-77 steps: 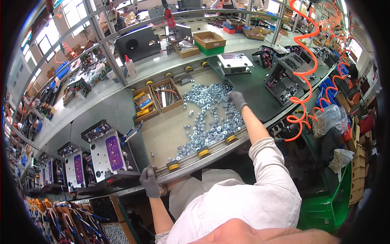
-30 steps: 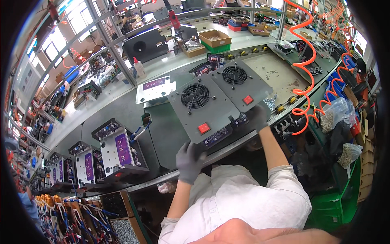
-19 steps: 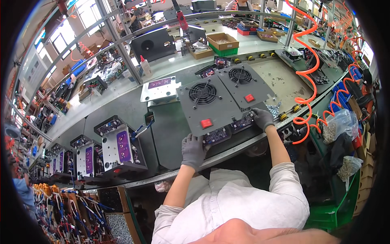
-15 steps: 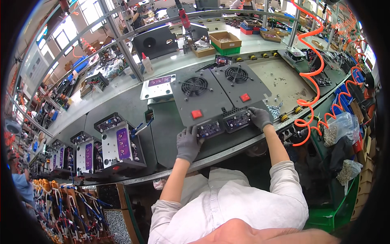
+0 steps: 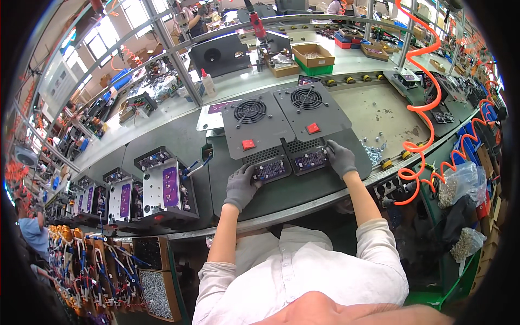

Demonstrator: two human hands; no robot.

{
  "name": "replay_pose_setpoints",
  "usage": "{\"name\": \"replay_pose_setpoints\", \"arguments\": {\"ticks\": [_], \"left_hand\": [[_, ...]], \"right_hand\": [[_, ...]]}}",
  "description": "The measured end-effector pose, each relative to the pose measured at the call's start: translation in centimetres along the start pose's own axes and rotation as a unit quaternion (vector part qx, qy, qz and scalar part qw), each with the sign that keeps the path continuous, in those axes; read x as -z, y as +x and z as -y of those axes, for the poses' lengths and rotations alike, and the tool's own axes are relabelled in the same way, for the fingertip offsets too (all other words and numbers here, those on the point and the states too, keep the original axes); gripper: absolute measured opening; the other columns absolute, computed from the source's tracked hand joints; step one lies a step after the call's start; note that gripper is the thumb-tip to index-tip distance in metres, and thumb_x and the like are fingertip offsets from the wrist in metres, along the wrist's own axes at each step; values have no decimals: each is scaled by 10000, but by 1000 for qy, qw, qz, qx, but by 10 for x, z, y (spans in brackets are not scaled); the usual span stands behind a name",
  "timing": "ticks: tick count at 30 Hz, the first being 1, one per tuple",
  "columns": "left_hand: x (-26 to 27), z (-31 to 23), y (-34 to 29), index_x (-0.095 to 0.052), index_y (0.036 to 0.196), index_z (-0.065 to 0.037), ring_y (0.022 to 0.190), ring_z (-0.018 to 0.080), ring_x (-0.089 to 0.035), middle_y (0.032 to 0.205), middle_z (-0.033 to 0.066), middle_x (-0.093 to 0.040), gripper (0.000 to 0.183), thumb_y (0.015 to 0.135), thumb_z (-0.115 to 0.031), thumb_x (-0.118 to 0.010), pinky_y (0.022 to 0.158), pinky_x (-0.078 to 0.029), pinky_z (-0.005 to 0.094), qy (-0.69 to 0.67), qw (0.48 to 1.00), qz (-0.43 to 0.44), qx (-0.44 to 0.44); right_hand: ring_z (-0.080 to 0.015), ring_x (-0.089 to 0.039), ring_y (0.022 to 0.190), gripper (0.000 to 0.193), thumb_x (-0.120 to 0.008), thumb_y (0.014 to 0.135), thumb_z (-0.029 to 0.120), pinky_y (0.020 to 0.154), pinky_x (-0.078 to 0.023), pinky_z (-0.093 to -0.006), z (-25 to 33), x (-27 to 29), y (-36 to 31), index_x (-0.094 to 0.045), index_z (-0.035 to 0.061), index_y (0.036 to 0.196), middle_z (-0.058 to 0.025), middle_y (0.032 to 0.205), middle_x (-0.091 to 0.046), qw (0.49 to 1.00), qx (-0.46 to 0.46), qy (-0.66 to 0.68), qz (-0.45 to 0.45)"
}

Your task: The person assembles electronic components on a workbench. They place a metal cover with fans onto a circuit board, secure it with a pneumatic screwdriver, and then attach a copper coil assembly to the unit. The person then uses the screwdriver to fasten the coil assembly to the main unit.

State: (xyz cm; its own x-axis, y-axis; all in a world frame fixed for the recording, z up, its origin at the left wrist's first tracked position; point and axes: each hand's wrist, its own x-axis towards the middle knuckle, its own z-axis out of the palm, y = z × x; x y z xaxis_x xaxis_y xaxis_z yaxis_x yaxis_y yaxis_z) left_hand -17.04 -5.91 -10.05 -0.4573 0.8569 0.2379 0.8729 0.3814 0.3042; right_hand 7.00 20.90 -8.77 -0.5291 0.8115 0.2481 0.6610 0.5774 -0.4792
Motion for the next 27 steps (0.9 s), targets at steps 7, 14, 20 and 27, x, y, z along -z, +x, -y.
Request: {"name": "replay_pose_setpoints", "arguments": {"ticks": [7, 14, 20, 27], "left_hand": [[64, 0, -60, -509, 1331, -122, 1152, 318, -575, 1294, 134, -576, 697, 711, -273, -790, 988, -442, 420, 46, 990, -136, -8], [203, 14, -149, -650, 1108, -86, 981, 246, -635, 1118, 72, -643, 385, 753, -198, -748, 858, -500, 384, 131, 968, -202, -63], [330, 2, -226, -650, 1106, -133, 977, 248, -625, 1079, 75, -661, 313, 816, -240, -704, 860, -487, 386, 371, 886, -267, 84], [432, 104, -262, -542, 1312, -92, 1154, 295, -574, 1285, 130, -588, 605, 862, -484, -636, 979, -431, 423, 467, 732, -128, 479]], "right_hand": [[-112, -533, 939, 387, -554, 902, 69, 830, -445, -262, 70, -13, -64, -541, 51, 1289, -68, 1108, -620, 910, 126, 389, 66], [-10, -377, 509, 210, -463, 876, 8, 419, -301, -187, 110, -51, -105, -570, 106, 1028, 56, 683, -439, 814, -18, 517, 264], [-17, -424, 568, 237, -553, 944, 97, 458, -333, -182, 129, -78, -119, -544, 68, 1179, 6, 855, -571, 814, -7, 550, 187], [-75, -518, 726, 294, -583, 948, 136, 668, -435, -223, 122, -97, -128, -541, 4, 1208, -19, 886, -591, 849, 103, 502, 134]]}}
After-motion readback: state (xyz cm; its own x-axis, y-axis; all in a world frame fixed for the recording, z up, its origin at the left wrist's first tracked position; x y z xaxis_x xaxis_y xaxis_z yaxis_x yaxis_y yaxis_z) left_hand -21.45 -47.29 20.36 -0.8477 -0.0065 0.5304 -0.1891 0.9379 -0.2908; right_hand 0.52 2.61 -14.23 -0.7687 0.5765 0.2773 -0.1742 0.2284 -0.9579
